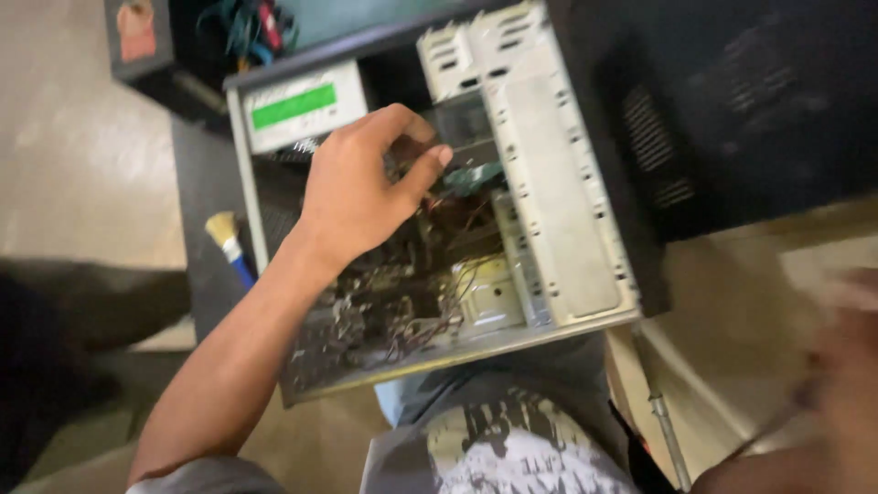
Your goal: Installing a hard drive into a desktop computer case, connecting cables, and securing the side panel with screws.
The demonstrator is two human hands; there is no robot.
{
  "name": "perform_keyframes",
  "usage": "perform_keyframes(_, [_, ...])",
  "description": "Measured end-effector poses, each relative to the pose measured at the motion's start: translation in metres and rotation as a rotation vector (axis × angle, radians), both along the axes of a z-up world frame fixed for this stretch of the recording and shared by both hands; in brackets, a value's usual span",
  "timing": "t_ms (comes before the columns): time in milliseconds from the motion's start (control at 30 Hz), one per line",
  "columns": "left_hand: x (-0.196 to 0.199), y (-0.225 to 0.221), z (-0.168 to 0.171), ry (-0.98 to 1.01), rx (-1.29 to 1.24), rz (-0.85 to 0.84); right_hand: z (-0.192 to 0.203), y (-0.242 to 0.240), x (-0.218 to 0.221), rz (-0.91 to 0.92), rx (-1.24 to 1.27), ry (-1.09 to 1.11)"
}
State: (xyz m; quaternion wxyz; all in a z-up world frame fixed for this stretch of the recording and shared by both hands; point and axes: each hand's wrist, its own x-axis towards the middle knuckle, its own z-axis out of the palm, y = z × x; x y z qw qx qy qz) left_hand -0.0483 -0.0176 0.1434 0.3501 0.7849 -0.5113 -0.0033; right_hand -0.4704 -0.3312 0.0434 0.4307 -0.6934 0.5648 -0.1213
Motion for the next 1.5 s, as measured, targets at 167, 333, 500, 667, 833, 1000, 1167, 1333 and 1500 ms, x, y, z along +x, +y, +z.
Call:
perform_keyframes(167, [-0.015,-0.050,0.039,0.191,-0.168,-0.079,0.012,0.017,0.092,0.183,-0.740,-0.009])
perform_keyframes(333, [-0.011,-0.054,0.046,0.247,-0.301,-0.089,-0.021,-0.011,0.132,0.134,-0.778,-0.168])
perform_keyframes(500, [0.014,-0.047,0.048,0.572,-0.339,0.053,-0.019,-0.015,0.126,0.278,-1.169,-0.128])
perform_keyframes(667, [0.013,-0.069,0.083,1.180,-0.412,0.022,0.076,0.059,0.135,0.492,-1.295,-0.186])
perform_keyframes(833, [0.039,-0.022,0.084,1.338,-0.706,0.126,0.114,0.121,0.149,0.773,-1.470,-0.162])
perform_keyframes(1000, [0.042,0.085,0.043,1.377,-0.873,0.449,0.131,0.129,0.150,0.801,-0.786,-0.283])
perform_keyframes(1167, [0.025,0.135,0.010,1.329,-0.941,0.567,0.109,0.066,0.187,0.644,-0.598,-0.120])
perform_keyframes(1333, [0.015,0.138,0.004,1.139,-0.548,0.932,0.154,0.079,0.219,0.678,0.090,-0.112])
perform_keyframes(1500, [0.019,0.140,-0.016,0.989,-0.542,0.663,0.136,0.071,0.200,0.673,-0.281,-0.014])
